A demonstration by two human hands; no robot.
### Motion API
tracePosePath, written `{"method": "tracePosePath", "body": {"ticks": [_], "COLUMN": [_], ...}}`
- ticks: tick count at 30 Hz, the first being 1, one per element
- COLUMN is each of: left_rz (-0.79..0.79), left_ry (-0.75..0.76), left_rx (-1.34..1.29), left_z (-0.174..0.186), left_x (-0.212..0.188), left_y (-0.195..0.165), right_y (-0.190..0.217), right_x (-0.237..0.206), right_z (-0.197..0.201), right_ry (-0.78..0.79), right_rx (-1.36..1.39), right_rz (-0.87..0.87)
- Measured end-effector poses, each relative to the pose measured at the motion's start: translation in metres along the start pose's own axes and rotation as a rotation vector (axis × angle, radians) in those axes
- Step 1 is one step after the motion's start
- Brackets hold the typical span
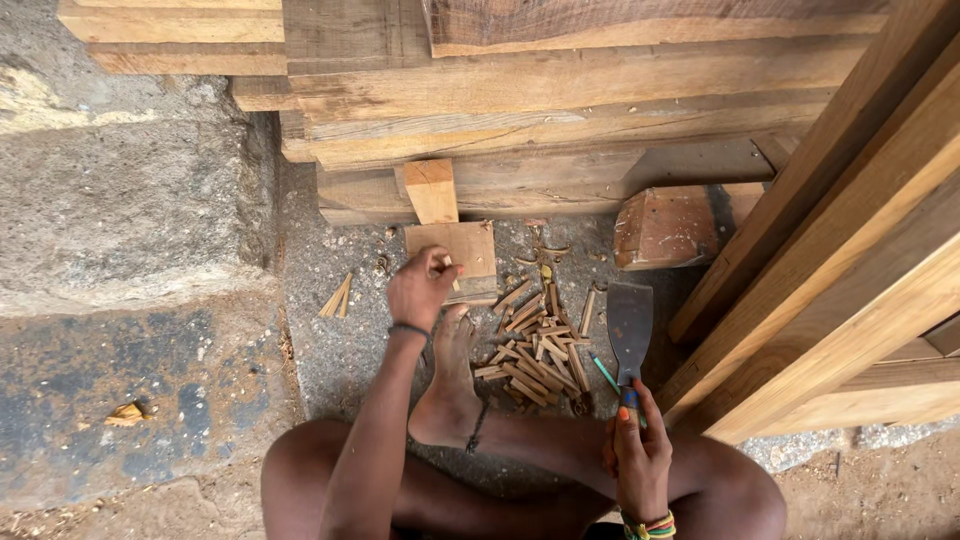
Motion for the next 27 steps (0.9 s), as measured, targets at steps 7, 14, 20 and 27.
{"method": "tracePosePath", "body": {"ticks": [7,14,20,27], "left_rz": [-0.014,-0.184,-0.229,-0.506], "left_ry": [-0.04,-0.205,-0.186,-0.165], "left_rx": [0.145,0.189,0.056,0.12], "left_z": [-0.022,-0.022,-0.021,-0.003], "left_x": [0.04,0.038,0.018,-0.004], "left_y": [0.01,-0.004,0.008,0.008], "right_y": [-0.006,-0.006,-0.003,-0.007], "right_x": [0.006,0.007,0.005,0.002], "right_z": [0.002,0.002,0.001,-0.021], "right_ry": [-0.026,-0.027,-0.018,0.039], "right_rx": [-0.055,-0.064,-0.06,-0.049], "right_rz": [-0.027,-0.025,-0.018,-0.009]}}
Point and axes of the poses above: each hand's wrist, its own x-axis towards the middle knuckle, its own z-axis out of the back of the hand, y = z × x, the point moved 10 cm from there along x, towards the middle knuckle, and after that the axes turned 8 degrees about -y, right-handed, at the moved point
